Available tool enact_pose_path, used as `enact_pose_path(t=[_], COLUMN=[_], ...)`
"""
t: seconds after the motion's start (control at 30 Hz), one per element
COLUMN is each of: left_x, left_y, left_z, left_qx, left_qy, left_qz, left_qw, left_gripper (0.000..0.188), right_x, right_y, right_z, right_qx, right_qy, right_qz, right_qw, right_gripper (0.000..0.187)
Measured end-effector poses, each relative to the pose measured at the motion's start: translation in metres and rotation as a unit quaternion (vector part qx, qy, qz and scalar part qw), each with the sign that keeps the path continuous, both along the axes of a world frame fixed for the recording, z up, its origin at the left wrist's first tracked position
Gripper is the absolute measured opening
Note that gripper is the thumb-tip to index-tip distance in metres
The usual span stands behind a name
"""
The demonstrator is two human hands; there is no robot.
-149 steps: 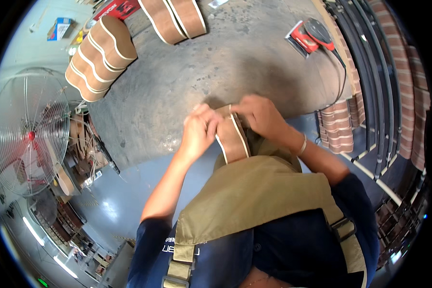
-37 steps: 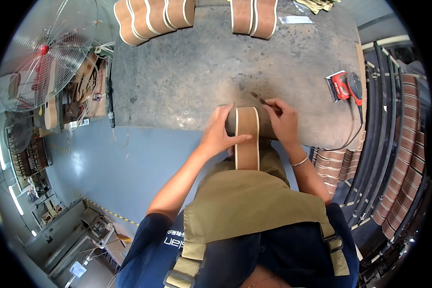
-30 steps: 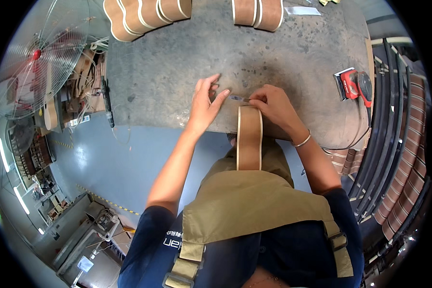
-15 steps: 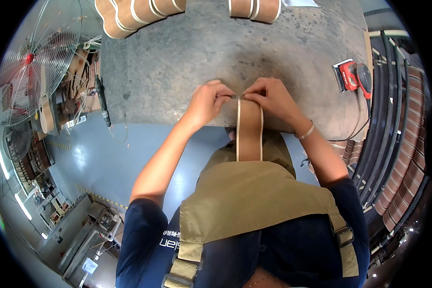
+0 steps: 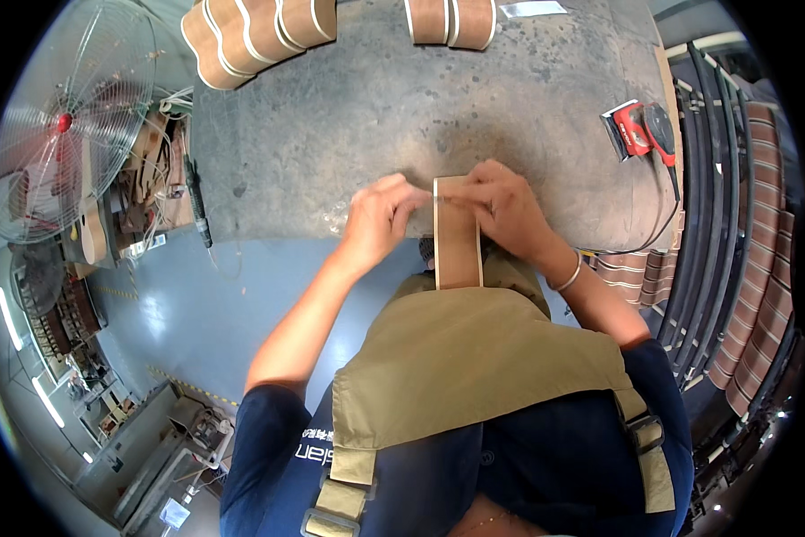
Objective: The person applies a thin binding strip to the edges of a ukulele body using a small metal tool to press it down and their fingers to align it. They then wipe the surface of a wooden soundboard and place the component on a stack of similar items.
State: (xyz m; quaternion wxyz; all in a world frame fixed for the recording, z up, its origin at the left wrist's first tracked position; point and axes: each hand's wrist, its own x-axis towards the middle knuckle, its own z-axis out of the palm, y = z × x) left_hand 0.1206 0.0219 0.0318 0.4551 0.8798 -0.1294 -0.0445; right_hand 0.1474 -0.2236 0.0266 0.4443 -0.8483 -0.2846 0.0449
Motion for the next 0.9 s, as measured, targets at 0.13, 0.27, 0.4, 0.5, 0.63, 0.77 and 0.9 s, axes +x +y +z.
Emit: enact_pose_path(t=[0.13,0.27,0.4,0.5,0.63,0.77,0.9], left_x=[-0.03,-0.059,-0.082,-0.087,-0.076,-0.038,-0.032], left_y=[-0.001,-0.004,-0.003,0.004,0.005,-0.007,-0.011], left_z=[-0.004,-0.012,0.0,0.026,0.038,0.014,-0.014], left_qx=[0.04,0.039,0.022,0.024,-0.021,0.077,0.103], left_qy=[-0.097,-0.128,-0.026,0.087,0.058,-0.138,-0.256], left_qz=[-0.011,-0.019,-0.036,-0.088,-0.119,-0.003,0.005], left_qw=[0.994,0.991,0.999,0.992,0.991,0.987,0.961], left_gripper=[0.029,0.034,0.028,0.019,0.018,0.026,0.029], right_x=[-0.032,-0.057,-0.073,-0.078,-0.07,-0.024,-0.026], right_y=[-0.002,-0.006,-0.01,-0.017,-0.02,-0.002,0.002], right_z=[-0.005,-0.016,0.0,0.009,0.021,0.016,0.001], right_qx=[-0.02,-0.034,-0.042,-0.03,-0.018,0.029,-0.04], right_qy=[-0.124,-0.17,-0.015,0.055,0.03,-0.16,-0.185], right_qz=[0.002,0.042,0.051,0.1,0.089,0.008,-0.017], right_qw=[0.992,0.984,0.998,0.993,0.995,0.987,0.982], right_gripper=[0.037,0.037,0.029,0.015,0.005,0.013,0.017])
